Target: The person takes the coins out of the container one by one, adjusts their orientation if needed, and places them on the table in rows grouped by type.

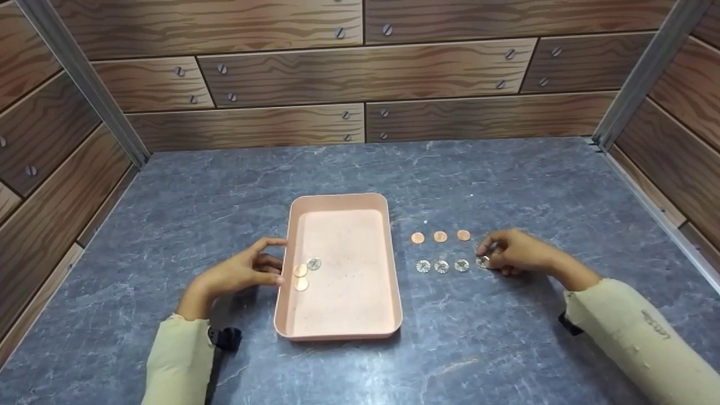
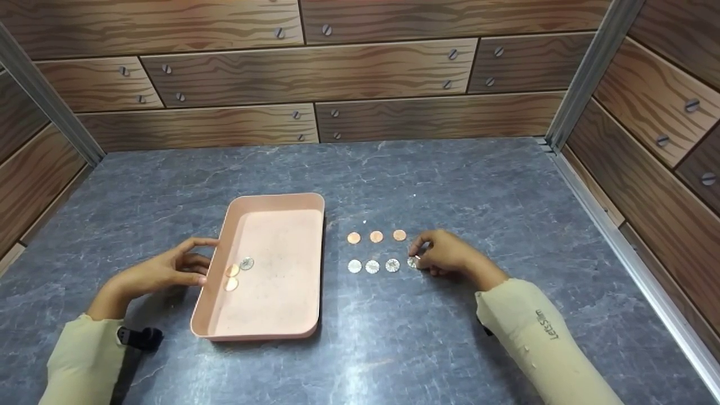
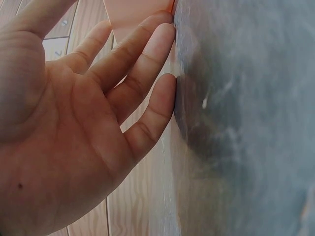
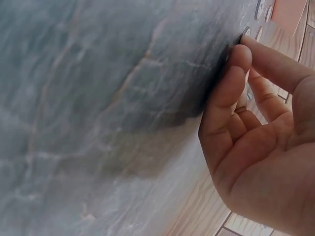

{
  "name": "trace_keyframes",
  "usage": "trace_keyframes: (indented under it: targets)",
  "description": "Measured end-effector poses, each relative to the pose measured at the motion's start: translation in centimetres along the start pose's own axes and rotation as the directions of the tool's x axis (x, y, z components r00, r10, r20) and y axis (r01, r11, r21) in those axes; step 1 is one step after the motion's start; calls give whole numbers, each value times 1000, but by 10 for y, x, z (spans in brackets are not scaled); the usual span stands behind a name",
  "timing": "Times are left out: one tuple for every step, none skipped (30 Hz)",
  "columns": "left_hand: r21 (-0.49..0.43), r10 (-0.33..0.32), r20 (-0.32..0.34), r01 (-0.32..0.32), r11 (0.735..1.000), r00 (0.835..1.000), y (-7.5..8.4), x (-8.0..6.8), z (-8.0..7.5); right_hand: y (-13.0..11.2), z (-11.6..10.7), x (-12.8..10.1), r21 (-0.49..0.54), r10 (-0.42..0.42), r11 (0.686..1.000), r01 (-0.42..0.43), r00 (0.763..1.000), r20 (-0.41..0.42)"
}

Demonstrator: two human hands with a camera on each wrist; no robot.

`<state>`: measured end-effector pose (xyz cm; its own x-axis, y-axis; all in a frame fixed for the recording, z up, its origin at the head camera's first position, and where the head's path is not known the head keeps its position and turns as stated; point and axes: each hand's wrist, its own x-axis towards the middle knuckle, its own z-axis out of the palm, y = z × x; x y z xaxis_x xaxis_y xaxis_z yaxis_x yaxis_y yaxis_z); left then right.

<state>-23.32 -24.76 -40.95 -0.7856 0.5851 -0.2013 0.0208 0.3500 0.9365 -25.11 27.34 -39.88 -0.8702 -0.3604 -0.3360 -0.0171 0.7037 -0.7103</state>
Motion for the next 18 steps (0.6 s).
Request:
trace_keyframes:
  targets:
    - [-1,2,0,-2,1000,1000,0,0,0,1,0,0,8,1,1000,-1,1000,0]
    - [-1,2,-1,-2,1000,1000,0,0,0,2,0,0,14,1,1000,-1,1000,2]
    - [-1,3,-2,-3,1000,1000,0,0,0,2,-1,0,20,4,1000,-4,1000,3]
    - [-2,3,-2,-3,1000,1000,0,0,0,3,-1,0,26,10,1000,-10,1000,3]
    - [-3,2,-2,-2,1000,1000,-1,0,0,3,-1,-1,32,16,999,-17,1000,4]
    - [-5,1,-3,-1,1000,1000,-1,0,0,4,-1,-1,36,19,999,-19,1000,6]
    - [-7,1,-3,-1,1000,1000,-1,0,0,4,-1,-2,37,19,999,-19,1000,5]
    - [-9,0,-3,0,1000,1000,0,0,0,3,-2,-3,37,18,999,-18,1000,5]
    - [-10,2,-3,-2,1000,1000,0,0,0,3,-2,-3,41,18,999,-18,1000,4]
    - [-10,1,-5,-1,1000,1000,0,0,0,3,-2,-3,44,15,999,-15,1000,2]
    - [-8,1,-7,-1,1000,1000,0,-1,0,2,-2,-3,49,13,999,-13,1000,1]
    - [-6,1,-9,-1,1000,1000,1,-1,0,2,-3,-3,52,10,999,-10,1000,-1]
    - [-5,0,-11,0,1000,1000,1,-1,0,1,-3,-4,58,9,998,-9,1000,-3]
    - [-1,0,-13,0,1000,1000,1,-1,0,1,-3,-4,68,9,998,-9,1000,-4]
    - [1,-2,-14,2,1000,1000,1,-1,0,0,-4,-5,77,10,997,-10,1000,-7]
    - [0,-7,-14,7,1000,1000,0,0,0,0,-5,-5,83,8,997,-7,1000,-10]
    - [0,-6,-11,6,1000,1000,0,0,0,-1,-6,-6,89,9,996,-8,1000,-15]
    - [-3,-9,-9,9,1000,1000,0,0,0,-3,-7,-8,97,10,995,-8,1000,-21]
